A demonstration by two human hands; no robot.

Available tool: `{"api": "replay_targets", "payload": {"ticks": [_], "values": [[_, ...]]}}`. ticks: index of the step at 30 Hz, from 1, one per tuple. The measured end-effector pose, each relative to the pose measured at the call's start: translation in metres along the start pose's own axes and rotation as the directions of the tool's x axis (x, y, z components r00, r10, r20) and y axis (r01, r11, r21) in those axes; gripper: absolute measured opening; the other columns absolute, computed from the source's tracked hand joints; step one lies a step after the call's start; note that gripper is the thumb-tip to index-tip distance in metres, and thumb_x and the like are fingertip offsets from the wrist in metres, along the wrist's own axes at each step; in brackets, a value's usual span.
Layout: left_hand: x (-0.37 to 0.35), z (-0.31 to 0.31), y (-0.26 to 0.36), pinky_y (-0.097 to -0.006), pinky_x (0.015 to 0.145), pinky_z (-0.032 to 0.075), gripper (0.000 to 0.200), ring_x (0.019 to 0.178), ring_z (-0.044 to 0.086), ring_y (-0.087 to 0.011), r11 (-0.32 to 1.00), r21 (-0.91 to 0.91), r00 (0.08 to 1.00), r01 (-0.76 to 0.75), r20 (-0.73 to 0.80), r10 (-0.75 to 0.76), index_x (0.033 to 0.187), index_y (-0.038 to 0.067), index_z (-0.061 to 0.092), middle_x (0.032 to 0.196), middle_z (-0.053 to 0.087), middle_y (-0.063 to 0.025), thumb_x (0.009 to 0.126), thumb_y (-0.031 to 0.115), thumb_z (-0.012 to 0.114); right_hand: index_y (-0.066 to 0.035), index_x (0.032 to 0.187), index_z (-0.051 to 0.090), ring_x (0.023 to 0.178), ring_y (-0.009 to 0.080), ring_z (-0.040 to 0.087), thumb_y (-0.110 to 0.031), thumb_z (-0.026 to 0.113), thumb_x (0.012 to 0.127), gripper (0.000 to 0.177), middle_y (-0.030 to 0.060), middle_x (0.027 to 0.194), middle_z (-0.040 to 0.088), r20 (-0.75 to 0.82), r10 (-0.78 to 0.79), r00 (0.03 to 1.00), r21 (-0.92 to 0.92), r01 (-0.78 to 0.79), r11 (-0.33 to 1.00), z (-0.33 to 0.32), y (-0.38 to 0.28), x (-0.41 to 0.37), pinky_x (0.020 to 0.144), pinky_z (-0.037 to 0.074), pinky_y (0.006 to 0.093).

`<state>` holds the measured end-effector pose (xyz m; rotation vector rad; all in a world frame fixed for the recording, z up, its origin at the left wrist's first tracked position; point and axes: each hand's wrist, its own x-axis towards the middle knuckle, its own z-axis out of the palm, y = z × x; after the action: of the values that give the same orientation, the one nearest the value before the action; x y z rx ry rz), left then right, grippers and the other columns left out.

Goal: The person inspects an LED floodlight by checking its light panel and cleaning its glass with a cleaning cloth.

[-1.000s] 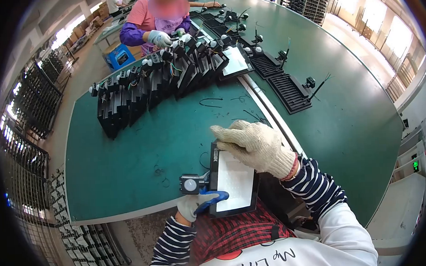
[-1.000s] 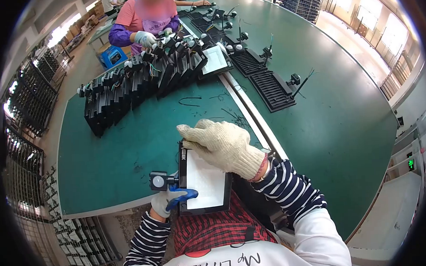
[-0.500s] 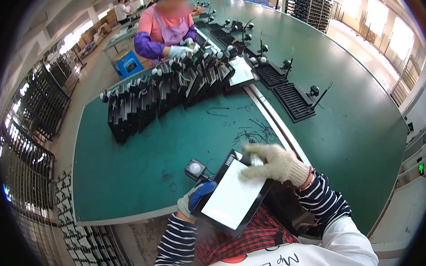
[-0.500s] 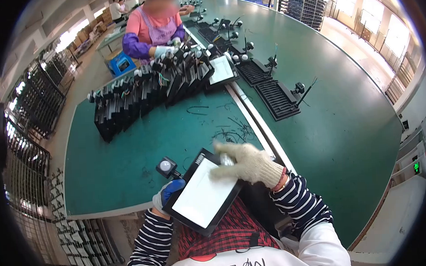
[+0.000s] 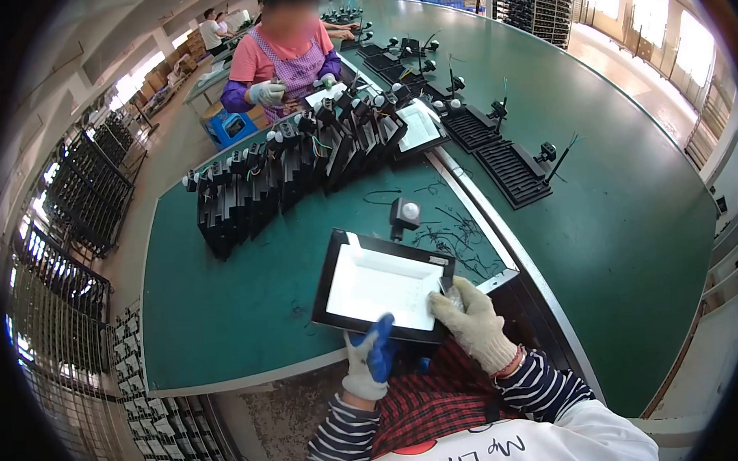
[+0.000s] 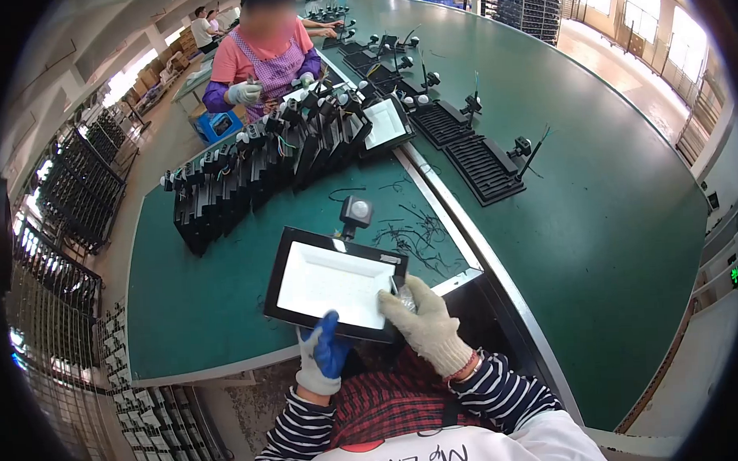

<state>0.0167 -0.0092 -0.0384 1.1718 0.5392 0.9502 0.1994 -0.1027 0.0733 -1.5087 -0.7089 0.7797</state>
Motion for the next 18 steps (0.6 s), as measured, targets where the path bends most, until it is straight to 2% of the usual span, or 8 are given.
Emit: {"api": "replay_targets", "payload": {"ticks": [1, 2, 4, 7, 10, 13, 17, 18], "values": [[0.002, 0.008, 0.007, -0.0420, 0.102, 0.051, 0.061, 0.121, 0.057, -0.0266, 1.000, -0.028, 0.997, -0.010, -0.075, 0.008, 0.144, 0.003, 0.040, 0.129, 0.060, -0.0139, 0.089, 0.009, 0.066, 0.004, 0.128, 0.057, 0.083, 0.0133, 0.065, -0.027, 0.068, 0.094, 0.047, 0.0104, 0.100, 0.069, 0.058, -0.013, 0.998, -0.177, 0.023, 0.984, -0.010, -0.001, 0.002, 0.077, 0.053, 0.0284], [0.010, 0.015, 0.019, -0.0397, 0.102, 0.052, 0.055, 0.117, 0.060, -0.0254, 0.960, -0.267, 0.982, 0.080, -0.146, -0.122, 0.140, 0.002, 0.045, 0.125, 0.060, -0.0123, 0.088, 0.004, 0.066, 0.003, 0.131, 0.056, 0.085, 0.0148, 0.067, -0.028, 0.067, 0.094, 0.049, 0.0126, 0.103, 0.069, 0.116, -0.016, 0.993, -0.344, 0.055, 0.937, -0.017, -0.003, 0.005, 0.078, 0.054, 0.0300], [0.017, 0.021, 0.027, -0.0382, 0.101, 0.052, 0.055, 0.114, 0.063, -0.0268, 0.903, -0.404, 0.948, 0.145, -0.205, -0.244, 0.138, 0.001, 0.045, 0.124, 0.060, -0.0141, 0.088, 0.003, 0.067, -0.003, 0.138, 0.052, 0.082, 0.0226, 0.069, -0.028, 0.064, 0.095, 0.052, 0.0152, 0.100, 0.068, 0.028, -0.152, 0.988, -0.379, 0.151, 0.913, -0.020, -0.015, 0.005, 0.075, 0.055, 0.0340], [0.011, 0.019, 0.021, -0.0402, 0.102, 0.054, 0.068, 0.116, 0.064, -0.0323, 0.961, -0.229, 0.951, 0.155, -0.229, -0.208, 0.144, 0.000, 0.034, 0.129, 0.059, -0.0205, 0.086, 0.007, 0.070, -0.008, 0.140, 0.052, 0.088, 0.0335, 0.069, -0.026, 0.063, 0.094, 0.051, 0.0173, 0.099, 0.067, -0.053, -0.359, 0.932, -0.534, 0.277, 0.799, -0.014, -0.015, 0.002, 0.077, 0.054, 0.0388], [0.009, 0.021, 0.022, -0.0416, 0.101, 0.055, 0.076, 0.111, 0.066, -0.0324, 0.951, -0.258, 0.963, 0.170, -0.162, -0.216, 0.144, 0.004, 0.036, 0.127, 0.059, -0.0193, 0.079, 0.000, 0.076, -0.009, 0.133, 0.057, 0.097, 0.0375, 0.067, -0.029, 0.062, 0.094, 0.045, 0.0185, 0.105, 0.066, -0.010, -0.299, 0.954, -0.505, 0.253, 0.825, -0.002, -0.005, 0.015, 0.086, 0.053, 0.0428], [0.009, 0.028, 0.031, -0.0420, 0.101, 0.055, 0.079, 0.114, 0.064, -0.0304, 0.945, -0.281, 0.974, 0.170, -0.099, -0.205, 0.145, 0.007, 0.036, 0.128, 0.057, -0.0176, 0.079, 0.002, 0.078, -0.009, 0.127, 0.059, 0.101, 0.0379, 0.066, -0.031, 0.060, 0.095, 0.039, 0.0187, 0.107, 0.066, -0.079, -0.442, 0.894, -0.422, 0.372, 0.827, 0.016, -0.010, 0.031, 0.088, 0.052, 0.0440], [0.011, 0.018, 0.020, -0.0393, 0.098, 0.056, 0.076, 0.112, 0.064, -0.0262, 0.948, -0.226, 0.966, 0.224, -0.075, -0.246, 0.143, 0.006, 0.038, 0.126, 0.059, -0.0130, 0.080, 0.004, 0.080, -0.008, 0.124, 0.060, 0.101, 0.0398, 0.065, -0.028, 0.059, 0.096, 0.035, 0.0202, 0.109, 0.066, -0.102, -0.341, 0.934, -0.406, 0.274, 0.872, 0.037, -0.033, 0.040, 0.090, 0.051, 0.0457], [0.011, 0.018, 0.020, -0.0382, 0.097, 0.057, 0.074, 0.111, 0.064, -0.0247, 0.955, -0.203, 0.973, 0.215, -0.044, -0.228, 0.143, 0.007, 0.039, 0.126, 0.059, -0.0119, 0.081, 0.003, 0.079, -0.005, 0.124, 0.061, 0.096, 0.0324, 0.066, -0.023, 0.063, 0.095, 0.034, 0.0176, 0.105, 0.067, -0.120, -0.403, 0.907, -0.411, 0.325, 0.852, 0.043, -0.036, 0.044, 0.086, 0.052, 0.0411]]}}
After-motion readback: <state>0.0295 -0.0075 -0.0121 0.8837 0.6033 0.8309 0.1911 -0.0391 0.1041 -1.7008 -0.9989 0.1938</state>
